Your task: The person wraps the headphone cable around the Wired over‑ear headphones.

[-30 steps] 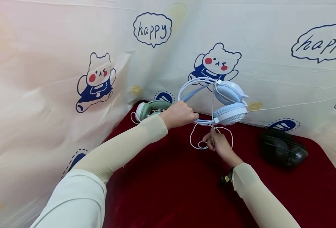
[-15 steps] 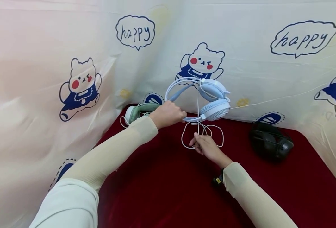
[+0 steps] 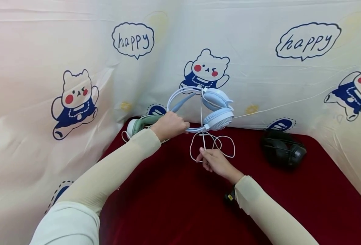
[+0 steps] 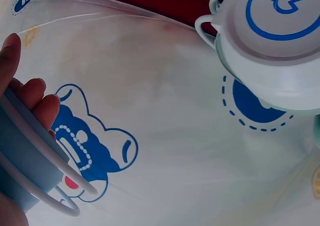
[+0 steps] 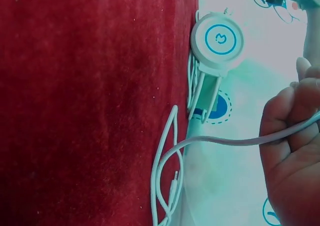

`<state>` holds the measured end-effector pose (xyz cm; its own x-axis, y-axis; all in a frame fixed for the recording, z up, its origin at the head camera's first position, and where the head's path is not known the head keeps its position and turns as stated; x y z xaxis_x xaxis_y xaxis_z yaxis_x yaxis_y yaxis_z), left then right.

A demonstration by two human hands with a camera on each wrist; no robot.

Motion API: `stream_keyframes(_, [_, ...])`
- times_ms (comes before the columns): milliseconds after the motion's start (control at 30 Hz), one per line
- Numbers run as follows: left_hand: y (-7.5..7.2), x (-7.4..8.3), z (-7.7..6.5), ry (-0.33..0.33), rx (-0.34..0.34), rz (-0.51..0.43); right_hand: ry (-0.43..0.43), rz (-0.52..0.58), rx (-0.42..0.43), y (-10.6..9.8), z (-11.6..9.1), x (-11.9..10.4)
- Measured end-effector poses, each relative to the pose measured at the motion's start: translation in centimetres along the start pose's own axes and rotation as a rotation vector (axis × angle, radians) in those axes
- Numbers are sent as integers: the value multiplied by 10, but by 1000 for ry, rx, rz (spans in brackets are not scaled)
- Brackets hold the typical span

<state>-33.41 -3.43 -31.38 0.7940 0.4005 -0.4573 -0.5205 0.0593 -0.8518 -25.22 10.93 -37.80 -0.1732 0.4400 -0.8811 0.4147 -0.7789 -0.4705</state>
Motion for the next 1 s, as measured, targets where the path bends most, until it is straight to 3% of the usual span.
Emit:
stream_keyframes(167, [5, -8, -2, -10, 9, -19, 6, -43, -55, 6, 2, 16])
stream_keyframes(333, [17, -17, -9, -27, -29, -34, -18, -60, -68, 10, -2, 24])
stream_keyframes(700, [37, -26, -26, -38, -98, -84, -155, -207, -143, 21, -29, -6])
stream_keyframes(1000, [52, -22, -39, 14, -85, -78, -207, -262, -147, 7, -45, -33])
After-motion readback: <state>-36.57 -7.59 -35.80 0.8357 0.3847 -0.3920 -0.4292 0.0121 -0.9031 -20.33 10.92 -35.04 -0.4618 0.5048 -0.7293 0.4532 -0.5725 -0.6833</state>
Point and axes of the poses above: each hand's wrist, its own z-axis towards the middle knuckle, its own y-axis out of the palm, x = y × z, the point moved 6 cm from there along z, towards the middle knuckle, and after that the axes turned 8 degrees about y, right-handed, at the moved point
